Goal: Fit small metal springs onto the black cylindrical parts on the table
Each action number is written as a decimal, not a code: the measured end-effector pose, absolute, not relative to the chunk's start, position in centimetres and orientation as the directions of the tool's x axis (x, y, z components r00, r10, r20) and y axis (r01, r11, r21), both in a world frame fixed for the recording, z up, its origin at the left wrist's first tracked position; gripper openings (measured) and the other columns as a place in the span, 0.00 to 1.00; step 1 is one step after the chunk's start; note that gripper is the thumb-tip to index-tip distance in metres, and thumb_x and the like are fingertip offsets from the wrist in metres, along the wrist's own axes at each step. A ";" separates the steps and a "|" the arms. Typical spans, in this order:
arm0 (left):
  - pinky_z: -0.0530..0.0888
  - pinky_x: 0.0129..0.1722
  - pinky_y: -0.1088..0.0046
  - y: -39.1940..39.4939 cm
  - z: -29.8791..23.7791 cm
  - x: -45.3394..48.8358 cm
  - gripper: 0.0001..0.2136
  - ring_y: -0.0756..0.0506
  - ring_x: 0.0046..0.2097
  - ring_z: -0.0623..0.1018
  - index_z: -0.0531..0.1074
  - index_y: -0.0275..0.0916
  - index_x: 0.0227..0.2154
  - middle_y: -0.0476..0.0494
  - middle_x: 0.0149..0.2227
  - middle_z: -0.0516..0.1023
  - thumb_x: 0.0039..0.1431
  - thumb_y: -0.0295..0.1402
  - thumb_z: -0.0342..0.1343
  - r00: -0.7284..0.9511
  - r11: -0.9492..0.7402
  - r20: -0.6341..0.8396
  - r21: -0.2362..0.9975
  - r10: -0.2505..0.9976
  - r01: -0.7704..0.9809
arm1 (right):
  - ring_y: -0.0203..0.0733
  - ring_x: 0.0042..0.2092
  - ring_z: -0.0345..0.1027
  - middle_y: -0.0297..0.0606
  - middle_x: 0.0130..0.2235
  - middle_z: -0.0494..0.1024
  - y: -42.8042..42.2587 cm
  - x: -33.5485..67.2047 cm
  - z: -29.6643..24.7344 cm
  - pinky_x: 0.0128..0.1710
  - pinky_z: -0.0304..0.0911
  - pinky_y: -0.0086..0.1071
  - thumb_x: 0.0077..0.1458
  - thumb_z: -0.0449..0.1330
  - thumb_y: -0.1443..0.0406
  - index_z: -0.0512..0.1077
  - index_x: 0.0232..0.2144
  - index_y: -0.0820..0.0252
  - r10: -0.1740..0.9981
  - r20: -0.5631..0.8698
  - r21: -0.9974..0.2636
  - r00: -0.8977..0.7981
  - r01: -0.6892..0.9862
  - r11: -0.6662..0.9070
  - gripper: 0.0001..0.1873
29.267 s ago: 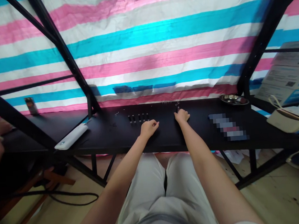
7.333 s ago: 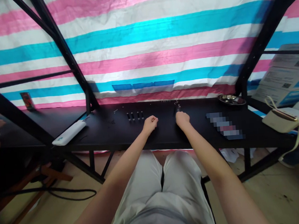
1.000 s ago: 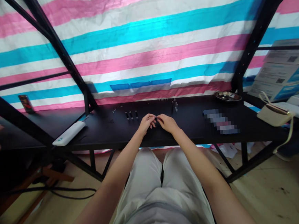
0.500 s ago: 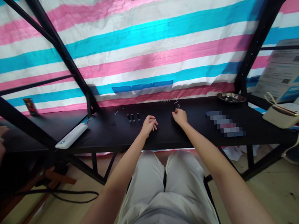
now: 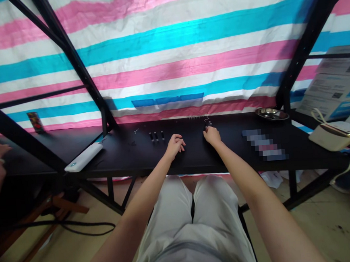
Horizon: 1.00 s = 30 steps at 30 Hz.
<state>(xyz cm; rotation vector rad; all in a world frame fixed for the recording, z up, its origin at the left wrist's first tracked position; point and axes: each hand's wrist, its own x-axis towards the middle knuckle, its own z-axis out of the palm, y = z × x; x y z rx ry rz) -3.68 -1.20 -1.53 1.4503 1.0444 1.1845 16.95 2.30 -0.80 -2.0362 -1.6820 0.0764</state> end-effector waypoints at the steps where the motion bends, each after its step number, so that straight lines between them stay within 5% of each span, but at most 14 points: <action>1: 0.57 0.13 0.83 -1.2 -1.5 -3.7 0.06 0.55 0.14 0.67 0.56 0.39 0.34 0.56 0.21 0.69 0.54 0.26 0.46 0.164 -0.175 0.165 0.983 0.973 0.048 | 0.46 0.38 0.70 0.47 0.34 0.76 2.3 17.0 -0.8 0.37 0.61 0.33 0.52 0.54 0.61 0.73 0.33 0.61 0.937 0.264 -0.396 0.228 0.912 -0.110 0.11; 10: 0.57 0.14 0.83 -1.1 -1.8 -3.7 0.07 0.56 0.15 0.67 0.56 0.40 0.35 0.57 0.21 0.69 0.54 0.26 0.47 0.160 -0.182 0.169 0.980 0.973 0.075 | 0.45 0.36 0.71 0.46 0.34 0.76 0.6 17.2 -1.7 0.34 0.62 0.33 0.54 0.54 0.58 0.74 0.34 0.60 0.908 0.315 -0.390 0.274 0.910 -0.139 0.14; 30: 0.58 0.14 0.83 -0.9 -2.0 -3.8 0.07 0.56 0.15 0.68 0.56 0.39 0.35 0.57 0.21 0.68 0.53 0.26 0.47 0.176 -0.214 0.194 0.971 0.965 0.102 | 0.46 0.40 0.70 0.44 0.35 0.76 2.0 19.8 -0.9 0.36 0.61 0.32 0.46 0.57 0.58 0.73 0.28 0.59 0.925 0.152 -0.467 0.349 0.850 -0.244 0.11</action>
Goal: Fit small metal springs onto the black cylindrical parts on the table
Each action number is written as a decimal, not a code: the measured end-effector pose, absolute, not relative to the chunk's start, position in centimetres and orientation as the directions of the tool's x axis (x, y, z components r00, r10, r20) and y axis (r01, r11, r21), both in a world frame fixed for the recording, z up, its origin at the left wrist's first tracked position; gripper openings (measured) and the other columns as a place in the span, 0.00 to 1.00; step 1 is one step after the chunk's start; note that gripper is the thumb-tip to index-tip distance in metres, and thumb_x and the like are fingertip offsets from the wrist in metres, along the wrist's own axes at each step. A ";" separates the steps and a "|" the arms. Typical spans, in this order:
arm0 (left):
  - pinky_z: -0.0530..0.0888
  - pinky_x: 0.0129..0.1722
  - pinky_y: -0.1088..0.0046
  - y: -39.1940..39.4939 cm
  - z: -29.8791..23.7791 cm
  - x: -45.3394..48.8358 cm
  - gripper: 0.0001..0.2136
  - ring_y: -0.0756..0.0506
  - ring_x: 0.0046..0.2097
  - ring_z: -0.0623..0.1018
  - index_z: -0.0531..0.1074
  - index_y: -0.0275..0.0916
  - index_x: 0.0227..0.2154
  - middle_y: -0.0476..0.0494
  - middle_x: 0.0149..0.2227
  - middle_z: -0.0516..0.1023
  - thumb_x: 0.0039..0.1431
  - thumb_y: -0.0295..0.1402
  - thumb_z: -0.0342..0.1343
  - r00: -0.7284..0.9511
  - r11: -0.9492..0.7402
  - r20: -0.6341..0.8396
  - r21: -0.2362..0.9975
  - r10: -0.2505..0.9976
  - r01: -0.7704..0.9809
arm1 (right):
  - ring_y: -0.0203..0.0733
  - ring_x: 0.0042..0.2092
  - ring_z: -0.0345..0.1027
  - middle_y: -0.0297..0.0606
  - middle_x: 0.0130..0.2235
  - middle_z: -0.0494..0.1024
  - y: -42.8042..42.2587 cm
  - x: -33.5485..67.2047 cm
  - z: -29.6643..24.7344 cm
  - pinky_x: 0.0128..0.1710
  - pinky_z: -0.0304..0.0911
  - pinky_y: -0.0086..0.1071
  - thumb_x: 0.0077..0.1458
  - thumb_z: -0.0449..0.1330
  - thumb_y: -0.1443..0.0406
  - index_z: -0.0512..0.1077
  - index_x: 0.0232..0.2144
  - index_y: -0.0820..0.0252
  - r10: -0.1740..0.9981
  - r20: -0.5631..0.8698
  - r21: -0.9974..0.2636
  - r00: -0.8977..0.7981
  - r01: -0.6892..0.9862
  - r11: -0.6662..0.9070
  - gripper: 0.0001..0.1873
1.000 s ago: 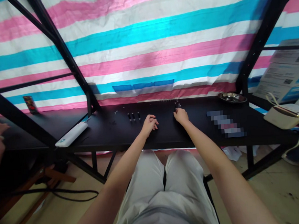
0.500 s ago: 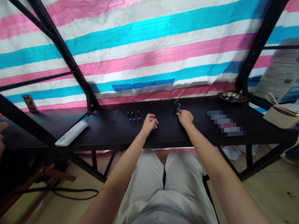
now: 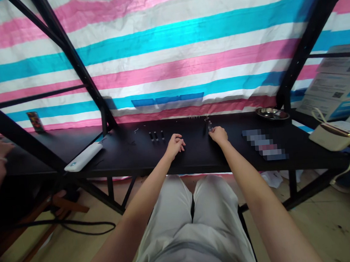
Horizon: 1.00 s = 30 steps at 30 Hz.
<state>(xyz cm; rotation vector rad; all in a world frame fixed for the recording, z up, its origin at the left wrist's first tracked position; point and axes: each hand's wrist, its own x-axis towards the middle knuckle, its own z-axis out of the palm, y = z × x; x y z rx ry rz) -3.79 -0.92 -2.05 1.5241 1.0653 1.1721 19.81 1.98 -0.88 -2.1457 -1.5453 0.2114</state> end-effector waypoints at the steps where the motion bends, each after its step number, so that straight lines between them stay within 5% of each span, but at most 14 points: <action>1: 0.58 0.14 0.83 -0.9 -2.0 -3.8 0.07 0.56 0.15 0.68 0.56 0.39 0.35 0.57 0.21 0.69 0.53 0.26 0.46 0.175 -0.214 0.194 0.971 0.965 0.106 | 0.47 0.40 0.70 0.44 0.34 0.76 2.3 20.1 -0.6 0.35 0.61 0.32 0.45 0.58 0.59 0.73 0.27 0.59 0.936 0.134 -0.462 0.327 0.856 -0.232 0.10; 9: 0.59 0.15 0.83 -0.9 -2.0 -3.8 0.08 0.56 0.15 0.68 0.57 0.40 0.36 0.57 0.21 0.69 0.53 0.27 0.48 0.167 -0.214 0.191 0.968 0.967 0.132 | 0.50 0.40 0.70 0.45 0.32 0.76 2.8 21.0 0.9 0.35 0.61 0.33 0.41 0.62 0.62 0.71 0.22 0.60 0.963 0.079 -0.447 0.257 0.873 -0.197 0.06; 30: 0.59 0.15 0.83 -0.9 -2.2 -3.8 0.07 0.56 0.15 0.68 0.57 0.39 0.36 0.57 0.22 0.69 0.53 0.27 0.48 0.171 -0.230 0.207 0.965 0.963 0.127 | 0.48 0.42 0.70 0.45 0.38 0.77 1.9 20.0 0.1 0.38 0.63 0.34 0.42 0.62 0.58 0.75 0.32 0.59 0.918 0.105 -0.515 0.383 0.811 -0.279 0.14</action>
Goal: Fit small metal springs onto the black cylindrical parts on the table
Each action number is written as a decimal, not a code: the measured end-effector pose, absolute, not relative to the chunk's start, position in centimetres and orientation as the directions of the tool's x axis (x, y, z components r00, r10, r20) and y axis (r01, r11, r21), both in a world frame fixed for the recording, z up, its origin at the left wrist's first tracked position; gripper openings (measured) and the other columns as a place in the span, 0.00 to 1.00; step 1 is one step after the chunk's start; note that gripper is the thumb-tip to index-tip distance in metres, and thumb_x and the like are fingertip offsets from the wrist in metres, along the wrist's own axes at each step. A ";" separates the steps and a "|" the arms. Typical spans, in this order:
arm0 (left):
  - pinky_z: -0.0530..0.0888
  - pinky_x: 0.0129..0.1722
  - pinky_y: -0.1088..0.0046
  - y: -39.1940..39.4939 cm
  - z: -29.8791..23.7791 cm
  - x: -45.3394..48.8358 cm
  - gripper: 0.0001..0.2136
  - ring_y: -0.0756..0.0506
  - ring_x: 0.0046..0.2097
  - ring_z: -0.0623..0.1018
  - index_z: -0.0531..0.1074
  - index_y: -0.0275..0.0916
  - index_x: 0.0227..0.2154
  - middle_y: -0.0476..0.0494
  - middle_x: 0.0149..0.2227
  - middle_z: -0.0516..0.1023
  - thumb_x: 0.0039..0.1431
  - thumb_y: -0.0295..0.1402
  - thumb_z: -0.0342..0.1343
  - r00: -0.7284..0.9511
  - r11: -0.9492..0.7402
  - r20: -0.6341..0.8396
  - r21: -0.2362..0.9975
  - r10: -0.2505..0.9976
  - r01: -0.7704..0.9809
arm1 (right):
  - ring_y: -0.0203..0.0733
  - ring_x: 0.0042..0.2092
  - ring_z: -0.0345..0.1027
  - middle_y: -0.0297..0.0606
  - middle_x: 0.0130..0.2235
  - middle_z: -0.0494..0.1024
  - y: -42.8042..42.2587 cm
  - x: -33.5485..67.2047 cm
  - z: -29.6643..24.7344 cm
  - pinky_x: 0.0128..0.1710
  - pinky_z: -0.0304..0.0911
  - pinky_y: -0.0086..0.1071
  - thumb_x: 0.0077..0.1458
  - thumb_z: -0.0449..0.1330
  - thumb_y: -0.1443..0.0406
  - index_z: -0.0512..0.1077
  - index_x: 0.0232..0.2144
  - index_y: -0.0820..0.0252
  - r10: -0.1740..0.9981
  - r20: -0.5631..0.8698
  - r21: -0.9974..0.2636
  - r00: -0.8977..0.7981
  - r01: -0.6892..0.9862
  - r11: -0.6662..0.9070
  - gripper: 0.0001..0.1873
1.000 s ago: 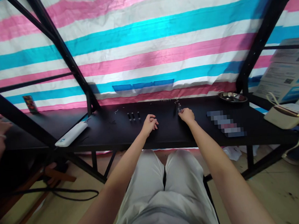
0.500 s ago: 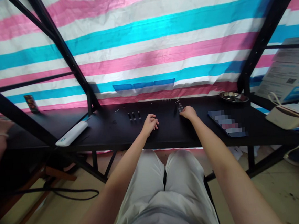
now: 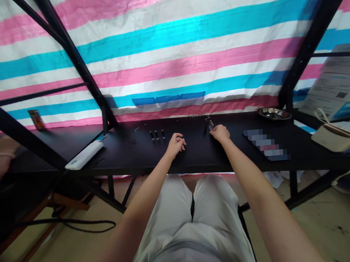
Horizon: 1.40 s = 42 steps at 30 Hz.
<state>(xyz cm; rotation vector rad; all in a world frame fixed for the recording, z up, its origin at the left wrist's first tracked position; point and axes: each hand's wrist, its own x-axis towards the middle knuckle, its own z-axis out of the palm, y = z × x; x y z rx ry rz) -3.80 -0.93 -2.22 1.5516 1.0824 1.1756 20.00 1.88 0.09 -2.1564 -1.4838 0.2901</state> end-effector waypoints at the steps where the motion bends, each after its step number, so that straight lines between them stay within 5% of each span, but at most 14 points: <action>1: 0.59 0.15 0.83 -1.0 -2.2 -3.8 0.07 0.56 0.15 0.68 0.57 0.39 0.35 0.57 0.22 0.69 0.53 0.27 0.48 0.170 -0.229 0.206 0.965 0.964 0.126 | 0.49 0.42 0.70 0.45 0.38 0.77 1.8 20.0 0.2 0.39 0.63 0.35 0.42 0.63 0.58 0.75 0.32 0.59 0.920 0.093 -0.516 0.381 0.809 -0.283 0.14; 14: 0.59 0.14 0.83 -1.2 -1.8 -3.7 0.07 0.56 0.15 0.67 0.57 0.39 0.34 0.56 0.21 0.68 0.53 0.26 0.47 0.178 -0.222 0.199 0.968 0.964 0.117 | 0.48 0.42 0.70 0.46 0.38 0.76 -0.3 19.5 0.8 0.38 0.63 0.34 0.43 0.58 0.64 0.74 0.32 0.59 0.939 0.056 -0.375 0.339 0.879 -0.295 0.11; 21: 0.61 0.17 0.83 -1.6 -1.3 -4.0 0.07 0.57 0.16 0.67 0.60 0.39 0.36 0.56 0.23 0.68 0.53 0.25 0.46 0.093 -0.279 0.267 0.949 0.959 0.150 | 0.46 0.38 0.70 0.46 0.36 0.76 -1.6 15.4 0.2 0.34 0.61 0.33 0.48 0.54 0.64 0.72 0.32 0.59 0.971 0.162 -0.320 0.175 0.940 -0.116 0.10; 24: 0.65 0.20 0.83 -1.7 -0.8 -4.5 0.14 0.58 0.17 0.67 0.59 0.40 0.44 0.53 0.28 0.71 0.54 0.25 0.46 -0.107 -0.319 0.337 0.935 0.935 0.157 | 0.42 0.35 0.69 0.42 0.34 0.76 -1.3 13.4 0.0 0.32 0.59 0.30 0.47 0.55 0.64 0.72 0.29 0.59 0.980 0.186 -0.366 0.069 0.931 0.003 0.07; 29: 0.65 0.18 0.83 -1.4 -0.5 -5.0 0.31 0.58 0.19 0.70 0.42 0.45 0.58 0.45 0.46 0.71 0.53 0.24 0.46 -0.336 -0.255 0.264 0.964 0.904 0.071 | 0.38 0.33 0.67 0.38 0.31 0.75 -1.0 11.2 -0.6 0.30 0.56 0.27 0.49 0.54 0.63 0.70 0.27 0.58 0.971 0.240 -0.434 -0.001 0.894 0.108 0.06; 37: 0.66 0.15 0.83 -0.5 -0.4 -4.9 0.37 0.56 0.23 0.74 0.32 0.48 0.61 0.34 0.60 0.57 0.55 0.24 0.47 -0.300 -0.133 0.095 0.985 0.949 -0.109 | 0.37 0.31 0.64 0.36 0.29 0.73 -1.8 11.0 -1.5 0.30 0.54 0.27 0.51 0.53 0.62 0.68 0.27 0.58 0.943 0.332 -0.443 -0.013 0.881 0.168 0.07; 42: 0.68 0.16 0.84 0.0 -0.7 -5.1 0.36 0.54 0.29 0.77 0.35 0.49 0.62 0.34 0.63 0.47 0.54 0.23 0.47 -0.240 -0.107 0.073 0.985 0.968 -0.132 | 0.36 0.30 0.64 0.35 0.28 0.73 -1.8 11.3 -1.6 0.29 0.54 0.27 0.50 0.53 0.63 0.68 0.26 0.57 0.941 0.339 -0.472 -0.014 0.862 0.183 0.06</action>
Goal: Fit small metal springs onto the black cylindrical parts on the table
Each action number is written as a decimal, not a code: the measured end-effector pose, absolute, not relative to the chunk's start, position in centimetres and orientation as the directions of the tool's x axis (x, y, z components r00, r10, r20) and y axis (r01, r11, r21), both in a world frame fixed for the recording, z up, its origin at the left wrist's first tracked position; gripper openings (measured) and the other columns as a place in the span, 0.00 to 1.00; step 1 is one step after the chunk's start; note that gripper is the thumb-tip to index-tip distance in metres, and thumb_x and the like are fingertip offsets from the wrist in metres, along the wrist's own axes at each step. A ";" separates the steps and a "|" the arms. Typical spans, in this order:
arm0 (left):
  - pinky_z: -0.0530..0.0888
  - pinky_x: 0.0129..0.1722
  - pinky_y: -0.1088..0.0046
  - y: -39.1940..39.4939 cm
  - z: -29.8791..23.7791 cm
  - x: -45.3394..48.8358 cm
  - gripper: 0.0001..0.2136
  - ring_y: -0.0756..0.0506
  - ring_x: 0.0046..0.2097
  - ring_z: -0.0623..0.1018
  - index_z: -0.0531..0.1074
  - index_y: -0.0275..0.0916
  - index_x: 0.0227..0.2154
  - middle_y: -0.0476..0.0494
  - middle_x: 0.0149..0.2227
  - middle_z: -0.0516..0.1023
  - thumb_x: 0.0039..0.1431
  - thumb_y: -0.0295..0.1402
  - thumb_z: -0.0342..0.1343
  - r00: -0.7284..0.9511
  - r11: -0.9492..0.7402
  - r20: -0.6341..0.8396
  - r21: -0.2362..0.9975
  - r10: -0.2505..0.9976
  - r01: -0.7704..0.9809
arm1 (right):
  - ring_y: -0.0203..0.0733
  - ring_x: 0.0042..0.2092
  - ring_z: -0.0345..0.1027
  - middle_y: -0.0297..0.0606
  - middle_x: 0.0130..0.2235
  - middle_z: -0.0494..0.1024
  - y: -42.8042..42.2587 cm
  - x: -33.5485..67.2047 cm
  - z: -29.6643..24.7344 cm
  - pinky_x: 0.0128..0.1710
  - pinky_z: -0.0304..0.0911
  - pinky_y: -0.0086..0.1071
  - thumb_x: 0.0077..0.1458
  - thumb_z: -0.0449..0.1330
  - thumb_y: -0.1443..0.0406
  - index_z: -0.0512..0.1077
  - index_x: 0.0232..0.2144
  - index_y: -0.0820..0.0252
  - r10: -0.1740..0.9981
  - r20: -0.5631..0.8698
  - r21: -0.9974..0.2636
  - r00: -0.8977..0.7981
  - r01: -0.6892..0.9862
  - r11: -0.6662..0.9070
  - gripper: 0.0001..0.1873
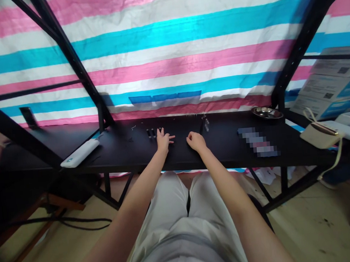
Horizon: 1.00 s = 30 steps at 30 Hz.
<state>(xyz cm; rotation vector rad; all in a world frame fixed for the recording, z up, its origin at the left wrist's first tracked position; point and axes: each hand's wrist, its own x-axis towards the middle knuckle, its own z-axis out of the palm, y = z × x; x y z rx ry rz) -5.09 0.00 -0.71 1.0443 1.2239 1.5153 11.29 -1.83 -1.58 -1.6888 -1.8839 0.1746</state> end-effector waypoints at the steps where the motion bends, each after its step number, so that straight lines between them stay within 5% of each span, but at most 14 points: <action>1: 0.68 0.16 0.84 0.1 -0.8 -5.1 0.36 0.53 0.30 0.78 0.36 0.48 0.62 0.34 0.63 0.47 0.54 0.23 0.47 -0.237 -0.108 0.074 0.986 0.969 -0.131 | 0.36 0.30 0.64 0.35 0.28 0.73 -1.8 11.3 -1.6 0.29 0.54 0.27 0.50 0.53 0.63 0.68 0.26 0.57 0.940 0.341 -0.475 -0.017 0.859 0.188 0.06; 5: 0.67 0.16 0.85 0.2 -1.0 -5.2 0.28 0.53 0.30 0.78 0.47 0.41 0.59 0.32 0.59 0.58 0.55 0.25 0.47 -0.273 -0.127 0.087 0.983 0.958 -0.135 | 0.36 0.29 0.64 0.34 0.27 0.73 -1.9 11.3 -1.5 0.29 0.54 0.27 0.50 0.53 0.63 0.68 0.25 0.57 0.939 0.344 -0.480 -0.022 0.855 0.196 0.06; 10: 0.62 0.13 0.84 0.1 -0.8 -5.3 0.16 0.55 0.21 0.73 0.64 0.31 0.46 0.34 0.42 0.76 0.55 0.31 0.52 -0.346 -0.121 0.068 0.984 0.936 -0.134 | 0.37 0.30 0.64 0.34 0.27 0.73 -2.0 11.3 -1.4 0.30 0.54 0.27 0.50 0.53 0.63 0.68 0.25 0.57 0.938 0.347 -0.480 -0.014 0.856 0.190 0.06; 16: 0.58 0.13 0.84 -0.6 -0.3 -5.3 0.11 0.58 0.16 0.66 0.70 0.31 0.37 0.43 0.28 0.76 0.54 0.33 0.54 -0.310 -0.155 0.113 0.981 0.944 -0.114 | 0.36 0.30 0.64 0.35 0.28 0.73 -1.9 11.3 -1.7 0.30 0.55 0.28 0.50 0.53 0.63 0.68 0.26 0.57 0.937 0.349 -0.497 -0.010 0.846 0.194 0.06; 25: 0.58 0.14 0.83 -1.3 -0.1 -4.8 0.11 0.58 0.18 0.69 0.71 0.32 0.39 0.40 0.34 0.77 0.54 0.31 0.54 -0.036 -0.135 0.133 0.989 0.990 -0.059 | 0.40 0.39 0.65 0.41 0.39 0.73 -2.2 11.1 -1.4 0.38 0.57 0.30 0.57 0.45 0.62 0.68 0.37 0.59 0.875 0.484 -0.516 -0.025 0.799 0.308 0.14; 30: 0.59 0.14 0.83 -1.5 -0.3 -4.5 0.10 0.57 0.18 0.70 0.69 0.32 0.40 0.39 0.36 0.77 0.54 0.27 0.52 0.142 -0.161 0.168 0.985 0.976 -0.059 | 0.40 0.40 0.65 0.41 0.37 0.72 -2.8 10.8 -0.8 0.39 0.57 0.29 0.61 0.38 0.60 0.67 0.34 0.58 0.845 0.528 -0.498 -0.087 0.774 0.391 0.18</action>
